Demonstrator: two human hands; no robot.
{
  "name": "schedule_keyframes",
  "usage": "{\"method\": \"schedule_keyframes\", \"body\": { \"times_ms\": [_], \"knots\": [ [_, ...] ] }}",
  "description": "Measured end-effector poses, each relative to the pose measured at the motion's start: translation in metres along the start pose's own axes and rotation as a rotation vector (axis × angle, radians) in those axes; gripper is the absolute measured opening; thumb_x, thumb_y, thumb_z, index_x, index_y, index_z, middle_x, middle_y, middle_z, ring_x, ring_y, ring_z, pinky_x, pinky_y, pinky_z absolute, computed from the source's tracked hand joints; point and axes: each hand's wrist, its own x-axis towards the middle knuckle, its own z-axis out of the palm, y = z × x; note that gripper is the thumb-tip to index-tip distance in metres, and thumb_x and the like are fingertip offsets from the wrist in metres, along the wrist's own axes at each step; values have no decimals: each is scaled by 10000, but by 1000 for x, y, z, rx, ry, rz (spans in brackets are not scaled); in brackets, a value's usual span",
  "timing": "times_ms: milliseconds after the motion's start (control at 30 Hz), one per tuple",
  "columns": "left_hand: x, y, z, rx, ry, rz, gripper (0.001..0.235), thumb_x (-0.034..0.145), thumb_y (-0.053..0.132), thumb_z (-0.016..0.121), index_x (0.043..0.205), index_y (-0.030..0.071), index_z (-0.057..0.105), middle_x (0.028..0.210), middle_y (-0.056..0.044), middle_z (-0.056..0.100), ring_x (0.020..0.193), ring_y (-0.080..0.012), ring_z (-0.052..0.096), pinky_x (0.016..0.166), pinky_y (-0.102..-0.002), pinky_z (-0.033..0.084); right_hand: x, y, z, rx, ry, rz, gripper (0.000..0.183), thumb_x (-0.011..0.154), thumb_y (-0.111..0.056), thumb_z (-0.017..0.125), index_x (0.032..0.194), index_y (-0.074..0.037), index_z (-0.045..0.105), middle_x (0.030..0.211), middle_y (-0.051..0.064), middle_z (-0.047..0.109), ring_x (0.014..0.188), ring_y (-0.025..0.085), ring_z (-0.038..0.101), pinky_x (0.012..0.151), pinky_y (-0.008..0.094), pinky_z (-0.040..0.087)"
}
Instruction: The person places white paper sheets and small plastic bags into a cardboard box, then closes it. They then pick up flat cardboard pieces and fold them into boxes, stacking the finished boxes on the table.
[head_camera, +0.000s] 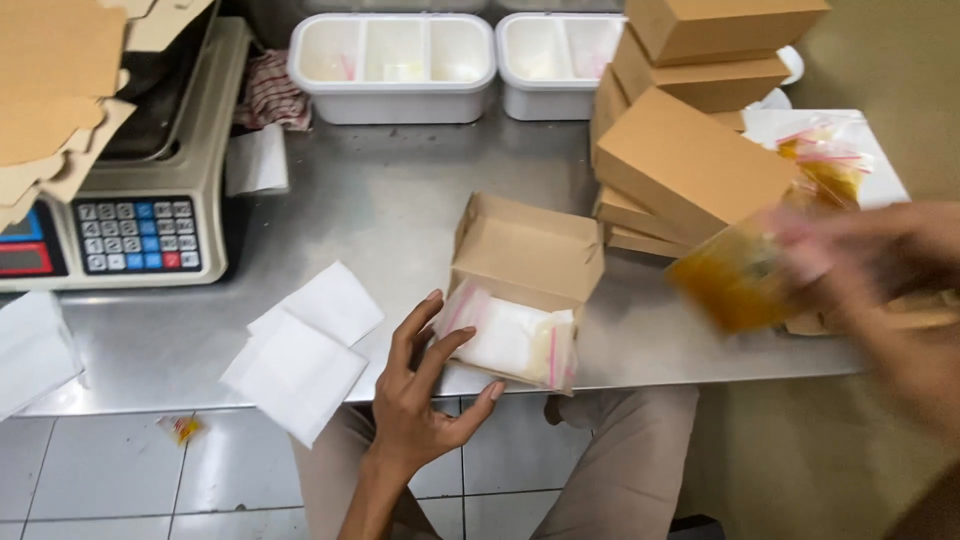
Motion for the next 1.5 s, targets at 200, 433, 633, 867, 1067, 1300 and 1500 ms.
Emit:
{"method": "schedule_keyframes", "body": {
  "times_ms": [200, 433, 633, 867, 1067, 1300, 1500],
  "knots": [
    [5, -1, -14, -284, -40, -114, 620, 899, 402, 757, 1402, 83, 582, 1494, -160, 581, 1442, -344, 550, 1226, -524, 379, -29, -83, 95, 298, -223, -154, 184, 908, -153, 710, 1038, -51, 791, 862, 31, 858, 732, 67, 793, 688, 193, 638],
    [33, -8, -21, -505, 33, -313, 701, 904, 280, 766, 1483, 6, 481, 1495, -141, 598, 1339, -271, 637, 1324, -466, 242, 30, -103, 160, 794, -449, -33, 189, 973, -135, 639, 1018, 44, 680, 842, 218, 801, 682, 282, 805, 671, 360, 726],
    [88, -16, -18, -751, 285, -373, 358, 899, 34, 791, 1249, 7, 722, 1014, -146, 806, 946, -185, 785, 906, -341, 625, 73, -79, 181, 708, -387, -242, 124, 959, -58, 686, 991, 62, 685, 704, 167, 731, 554, 198, 725, 553, 348, 634],
    [131, -13, -20, -647, 156, -395, 283, 887, 101, 814, 1153, 22, 756, 949, -145, 813, 813, -100, 746, 704, -253, 631, 82, -26, 193, 858, -512, -291, 126, 950, -32, 669, 913, 80, 712, 659, 169, 710, 538, 155, 653, 454, 286, 572],
    [148, 4, -19, -631, -22, -378, 201, 913, 74, 770, 1106, 18, 766, 912, -122, 806, 760, -77, 715, 644, -223, 613, 67, -37, 162, 792, -479, -297, 122, 903, -31, 709, 895, 79, 760, 658, 156, 747, 570, 139, 670, 473, 275, 606],
    [151, 13, -19, -575, -39, -317, 165, 926, 68, 773, 1086, 30, 773, 876, -93, 810, 770, -63, 725, 671, -217, 613, 64, -51, 139, 648, -507, -346, 117, 871, -106, 773, 832, -14, 834, 670, 100, 762, 677, 129, 617, 594, 298, 603],
    [132, 14, -20, -600, -59, -401, 220, 949, 109, 752, 1143, 4, 759, 899, -135, 808, 783, -110, 739, 685, -252, 634, 67, -41, 139, 687, -419, -382, 137, 916, -104, 728, 828, -15, 783, 633, 88, 685, 639, 122, 588, 607, 294, 580]
  ]
}}
